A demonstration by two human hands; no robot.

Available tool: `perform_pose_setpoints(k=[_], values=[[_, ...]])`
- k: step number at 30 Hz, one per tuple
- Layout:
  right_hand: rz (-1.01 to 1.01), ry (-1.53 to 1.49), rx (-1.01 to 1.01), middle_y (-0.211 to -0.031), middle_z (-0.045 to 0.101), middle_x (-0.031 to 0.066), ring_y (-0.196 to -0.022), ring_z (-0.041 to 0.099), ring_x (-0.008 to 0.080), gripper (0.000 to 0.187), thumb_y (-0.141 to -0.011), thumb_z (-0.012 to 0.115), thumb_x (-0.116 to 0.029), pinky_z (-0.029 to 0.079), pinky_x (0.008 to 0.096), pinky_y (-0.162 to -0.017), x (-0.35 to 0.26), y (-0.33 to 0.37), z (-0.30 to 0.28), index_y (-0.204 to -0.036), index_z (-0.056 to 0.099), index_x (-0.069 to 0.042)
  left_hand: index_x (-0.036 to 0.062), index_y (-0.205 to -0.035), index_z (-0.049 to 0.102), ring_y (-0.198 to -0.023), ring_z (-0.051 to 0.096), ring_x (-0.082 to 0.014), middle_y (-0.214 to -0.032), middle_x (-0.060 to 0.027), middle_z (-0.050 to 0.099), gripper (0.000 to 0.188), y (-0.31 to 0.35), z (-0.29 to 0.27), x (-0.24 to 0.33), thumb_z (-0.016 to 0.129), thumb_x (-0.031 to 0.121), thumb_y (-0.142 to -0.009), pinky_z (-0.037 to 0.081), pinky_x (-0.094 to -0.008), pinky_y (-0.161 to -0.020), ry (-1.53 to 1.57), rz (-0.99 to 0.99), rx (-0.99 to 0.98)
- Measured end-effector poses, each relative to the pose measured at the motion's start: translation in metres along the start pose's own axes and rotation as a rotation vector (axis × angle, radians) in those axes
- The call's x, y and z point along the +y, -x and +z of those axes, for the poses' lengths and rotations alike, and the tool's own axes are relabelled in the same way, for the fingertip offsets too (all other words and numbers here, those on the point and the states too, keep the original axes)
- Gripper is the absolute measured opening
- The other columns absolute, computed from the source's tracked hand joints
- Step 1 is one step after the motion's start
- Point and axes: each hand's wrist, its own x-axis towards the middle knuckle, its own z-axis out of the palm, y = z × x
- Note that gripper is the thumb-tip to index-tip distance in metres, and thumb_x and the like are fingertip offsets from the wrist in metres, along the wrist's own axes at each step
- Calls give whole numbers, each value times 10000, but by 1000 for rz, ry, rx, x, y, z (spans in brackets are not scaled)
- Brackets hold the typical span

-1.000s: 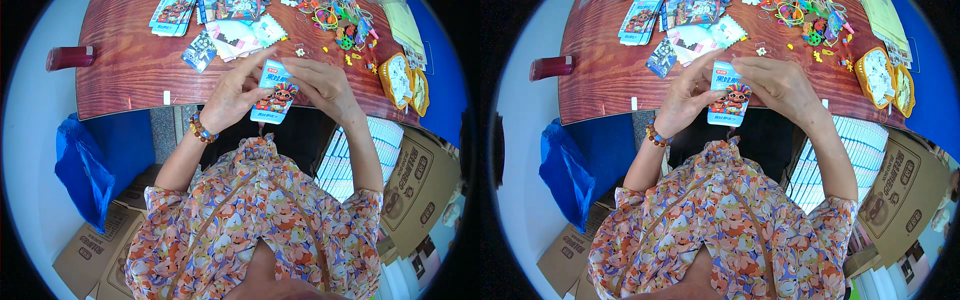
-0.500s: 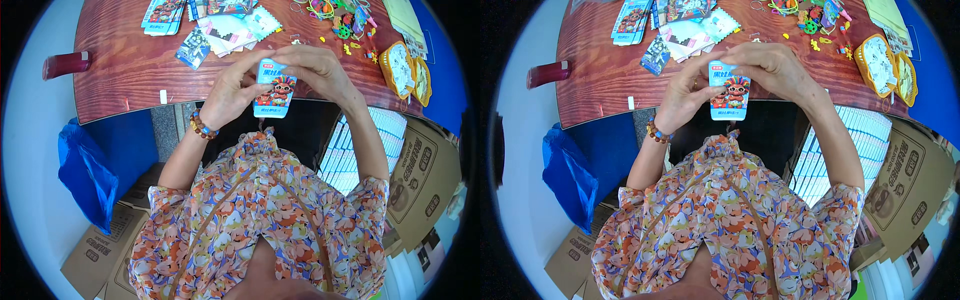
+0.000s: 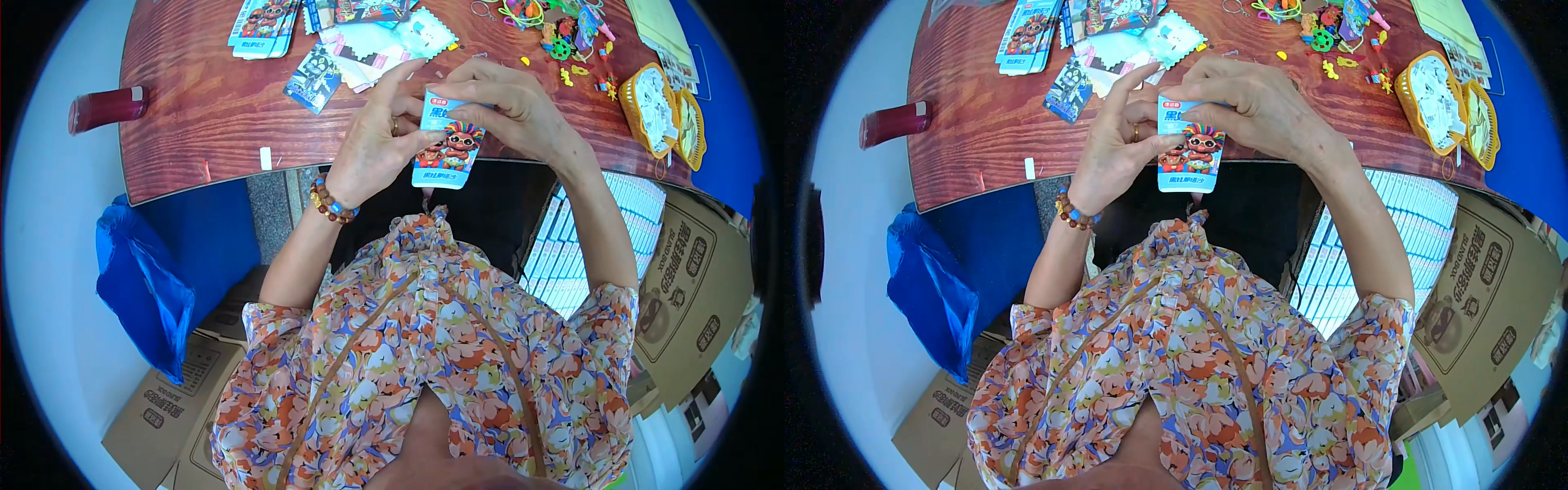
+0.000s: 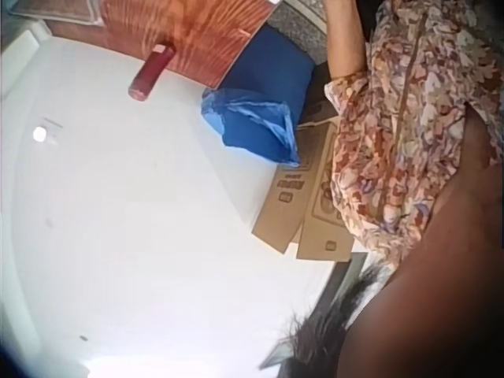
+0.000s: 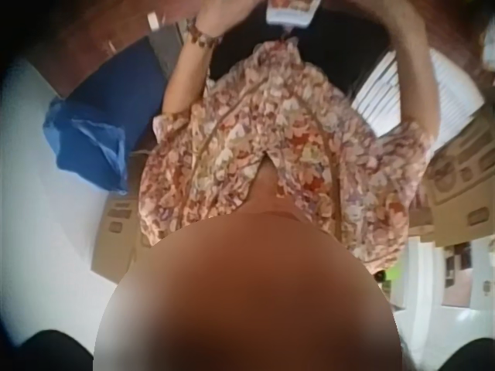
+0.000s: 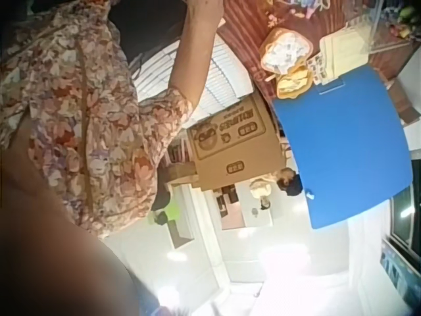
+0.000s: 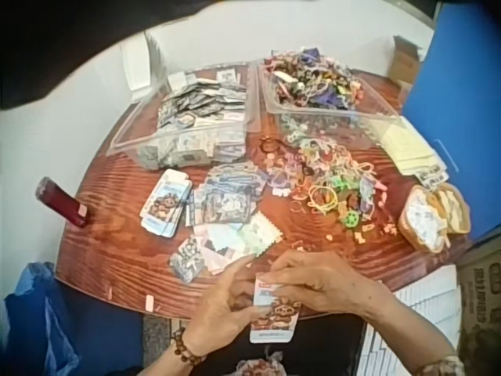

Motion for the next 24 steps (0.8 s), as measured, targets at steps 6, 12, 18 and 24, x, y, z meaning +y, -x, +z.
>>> perform_pose_setpoints(k=[6,12,18,24], values=[[276,-337,265,-1180,677,82,-1037,658,208,315,-889,679,-61,514,305,-885,-5,9,13,-1200,680,-10,66,-1404,471,-816,675,-113,-1000,-92,689,610,-5,-3,6,720,3,-850,555,-252,-690,13,44,14],[85,-170,289,-1109,709,99,-1017,667,179,235,-901,665,-31,537,296,-875,6,17,11,-1129,690,22,49,-1323,540,-816,668,-91,-1021,-68,678,496,-8,-6,3,715,4,-862,556,-240,-691,-42,11,-36],[364,-572,199,-1090,691,50,-960,678,117,315,-949,630,-77,577,270,-809,-1,7,-2,-1257,634,-11,49,-1394,480,-819,672,-95,-1008,-79,692,570,-18,-15,24,708,8,-873,551,-247,-710,-104,35,-48],[424,-1436,576,-1201,657,108,-1034,663,167,371,-991,549,-156,552,327,-890,12,5,35,-1313,561,27,42,-1551,213,-1250,556,-285,-1431,-230,468,797,-21,-1,20,675,57,-902,478,-382,-1042,-33,161,249]])
